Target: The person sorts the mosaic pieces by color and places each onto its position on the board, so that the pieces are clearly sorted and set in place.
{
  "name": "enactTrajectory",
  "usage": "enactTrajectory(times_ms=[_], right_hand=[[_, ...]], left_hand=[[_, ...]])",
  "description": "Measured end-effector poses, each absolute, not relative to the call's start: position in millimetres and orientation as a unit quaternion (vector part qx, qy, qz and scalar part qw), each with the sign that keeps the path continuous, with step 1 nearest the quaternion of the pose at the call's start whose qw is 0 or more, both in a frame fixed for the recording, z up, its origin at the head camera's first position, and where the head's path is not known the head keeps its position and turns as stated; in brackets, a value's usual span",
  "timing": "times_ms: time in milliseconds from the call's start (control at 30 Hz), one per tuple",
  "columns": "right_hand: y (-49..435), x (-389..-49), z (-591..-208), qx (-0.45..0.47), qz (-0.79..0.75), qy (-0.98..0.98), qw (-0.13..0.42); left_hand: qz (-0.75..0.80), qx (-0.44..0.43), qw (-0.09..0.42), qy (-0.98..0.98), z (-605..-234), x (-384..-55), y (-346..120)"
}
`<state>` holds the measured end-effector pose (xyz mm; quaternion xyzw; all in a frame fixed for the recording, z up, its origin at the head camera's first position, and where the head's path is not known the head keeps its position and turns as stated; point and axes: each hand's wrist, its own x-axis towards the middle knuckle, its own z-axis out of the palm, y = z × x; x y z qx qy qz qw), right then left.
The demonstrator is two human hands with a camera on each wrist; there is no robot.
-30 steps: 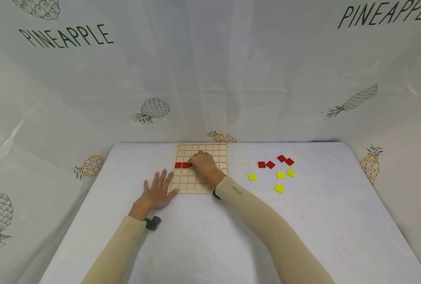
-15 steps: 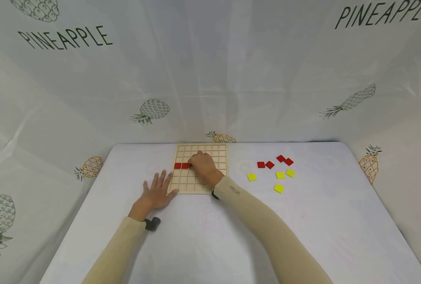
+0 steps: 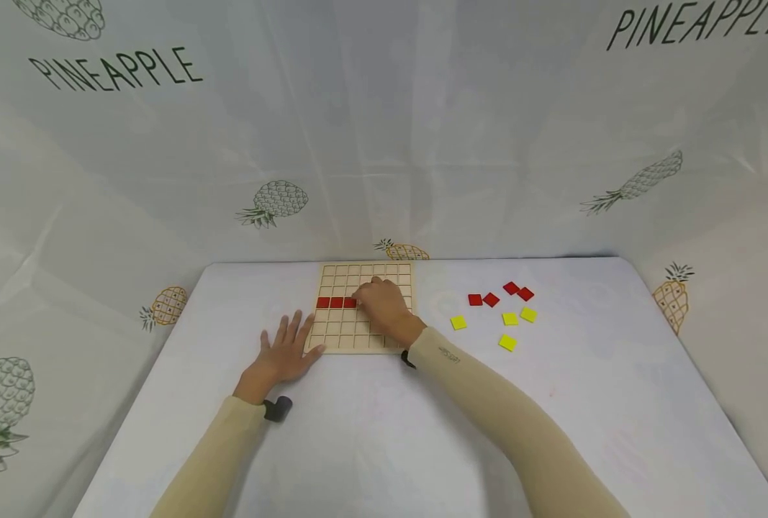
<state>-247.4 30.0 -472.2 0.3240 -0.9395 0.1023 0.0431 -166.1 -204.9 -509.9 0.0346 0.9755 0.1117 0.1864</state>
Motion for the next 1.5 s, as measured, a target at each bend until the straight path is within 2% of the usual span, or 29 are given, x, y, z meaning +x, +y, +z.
enactTrajectory(times_ms=[267, 600, 1133, 1500], right_hand=[[73, -239, -463, 0.294, 0.115, -0.947, 0.056], [131, -236, -469, 0.272, 0.103, -0.954, 0.078], [215, -231, -476, 0.236, 0.089, -0.965, 0.070], [242, -233, -478, 0.237, 0.092, -0.966, 0.051]], left_hand=[[0.112, 0.032, 0.191, 0.975, -508, -167, -206], [0.117, 0.028, 0.204, 0.971, -502, -164, -207], [0.116, 0.033, 0.193, 0.974, -497, -165, -203], [0.118, 0.035, 0.201, 0.972, -496, -165, -199]])
